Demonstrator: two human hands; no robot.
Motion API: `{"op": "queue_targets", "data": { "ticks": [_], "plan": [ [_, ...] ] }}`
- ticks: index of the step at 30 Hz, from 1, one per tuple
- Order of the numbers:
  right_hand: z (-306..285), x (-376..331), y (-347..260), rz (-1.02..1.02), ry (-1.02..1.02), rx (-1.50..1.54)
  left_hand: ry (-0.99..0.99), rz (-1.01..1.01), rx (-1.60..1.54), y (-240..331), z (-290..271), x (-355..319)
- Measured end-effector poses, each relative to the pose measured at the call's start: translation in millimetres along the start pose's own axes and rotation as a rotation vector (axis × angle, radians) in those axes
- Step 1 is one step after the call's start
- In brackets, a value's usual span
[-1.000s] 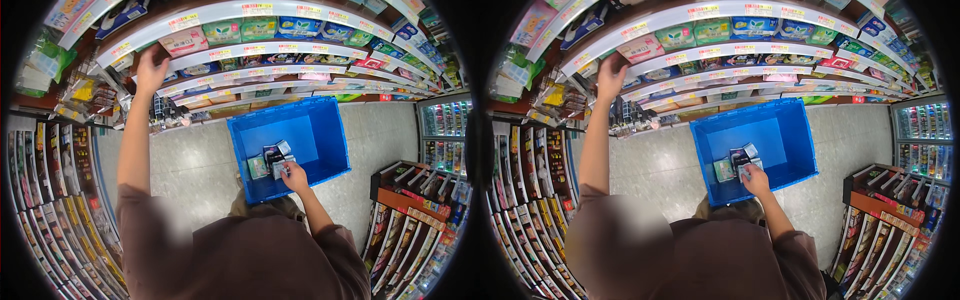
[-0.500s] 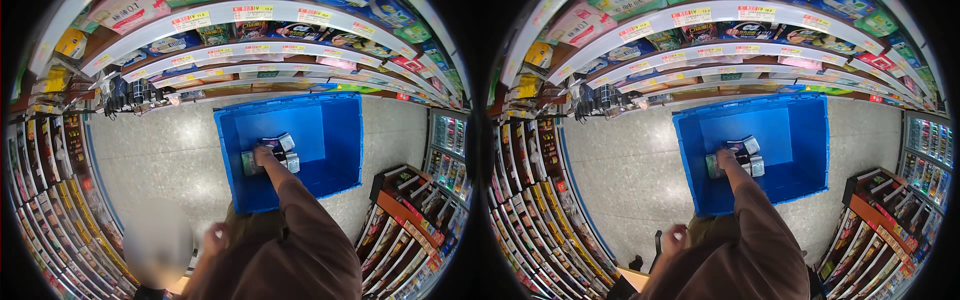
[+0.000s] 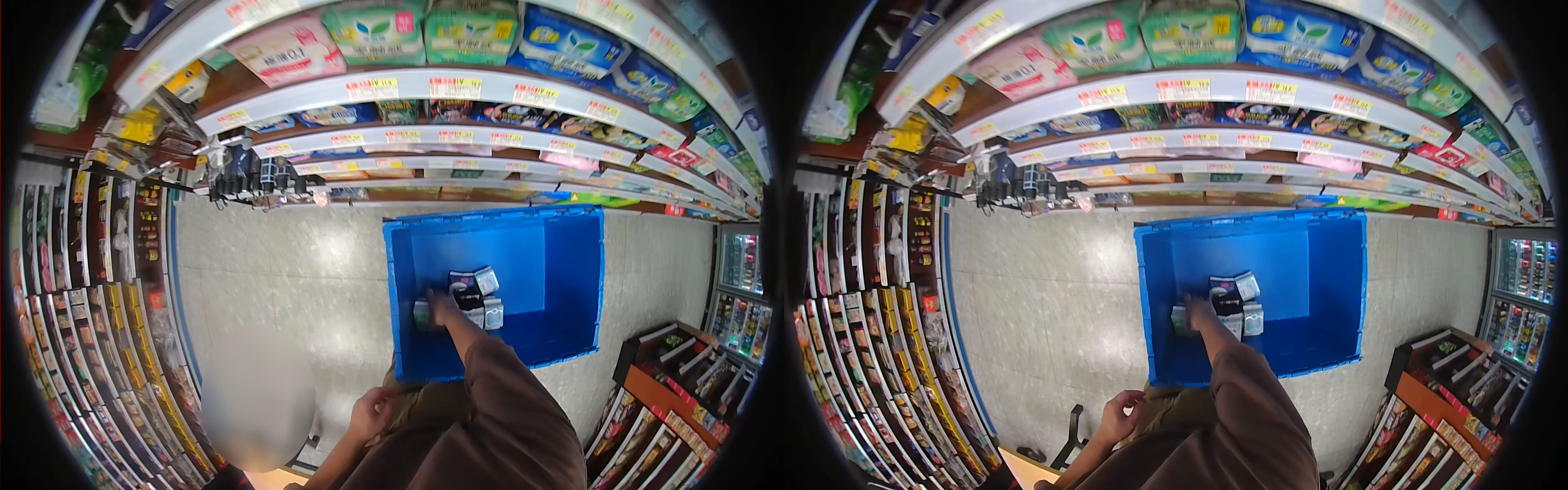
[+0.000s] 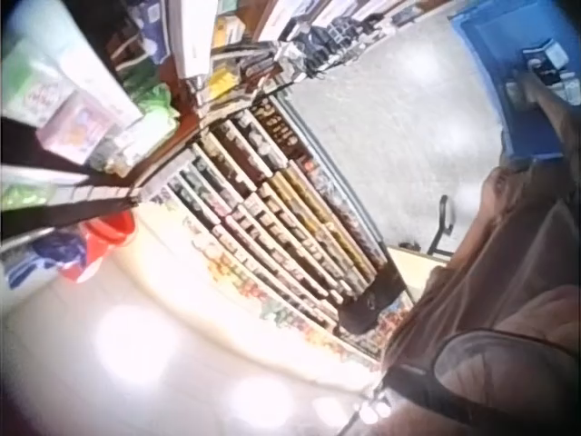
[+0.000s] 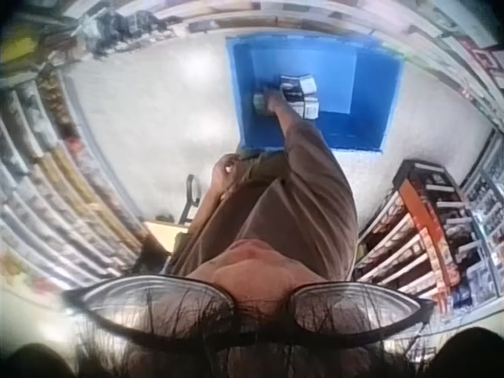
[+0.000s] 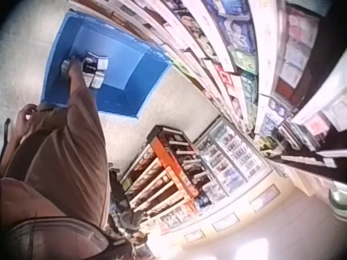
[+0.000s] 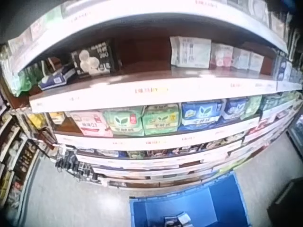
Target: Restocking hygiene and personal care products from a blue transport crate onto retail shelves.
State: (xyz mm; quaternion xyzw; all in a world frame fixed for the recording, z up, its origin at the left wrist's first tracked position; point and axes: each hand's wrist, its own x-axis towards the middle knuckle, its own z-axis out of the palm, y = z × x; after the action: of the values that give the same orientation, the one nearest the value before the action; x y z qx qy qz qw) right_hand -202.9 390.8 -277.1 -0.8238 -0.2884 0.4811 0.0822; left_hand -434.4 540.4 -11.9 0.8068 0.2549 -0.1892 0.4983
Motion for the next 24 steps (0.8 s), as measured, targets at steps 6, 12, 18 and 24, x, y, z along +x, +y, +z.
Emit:
{"op": "queue_targets", "data": {
  "ticks": [6,12,18,24],
  "plan": [
    [-61.2,-61.4,-6.5,0.095,0.197,0.244,0.075,0.072,-0.069,26.6,-8.5,8.4],
    [-130.8,-175.7,-2.9,-0.010,0.404,0.970,0.158,0.072,-0.293,79.0,-14.2,39.6],
    [-188.5,-279.9,-76.2,-0.349,0.228,1.350,-0.077,0.227,-0.708,145.0,-36.3,58.4],
    [-200.1,-288.5,-113.7,-0.391,0.145,1.537,-0.073,0.113,-0.733,181.1,-78.8,44.2]
  ]
}}
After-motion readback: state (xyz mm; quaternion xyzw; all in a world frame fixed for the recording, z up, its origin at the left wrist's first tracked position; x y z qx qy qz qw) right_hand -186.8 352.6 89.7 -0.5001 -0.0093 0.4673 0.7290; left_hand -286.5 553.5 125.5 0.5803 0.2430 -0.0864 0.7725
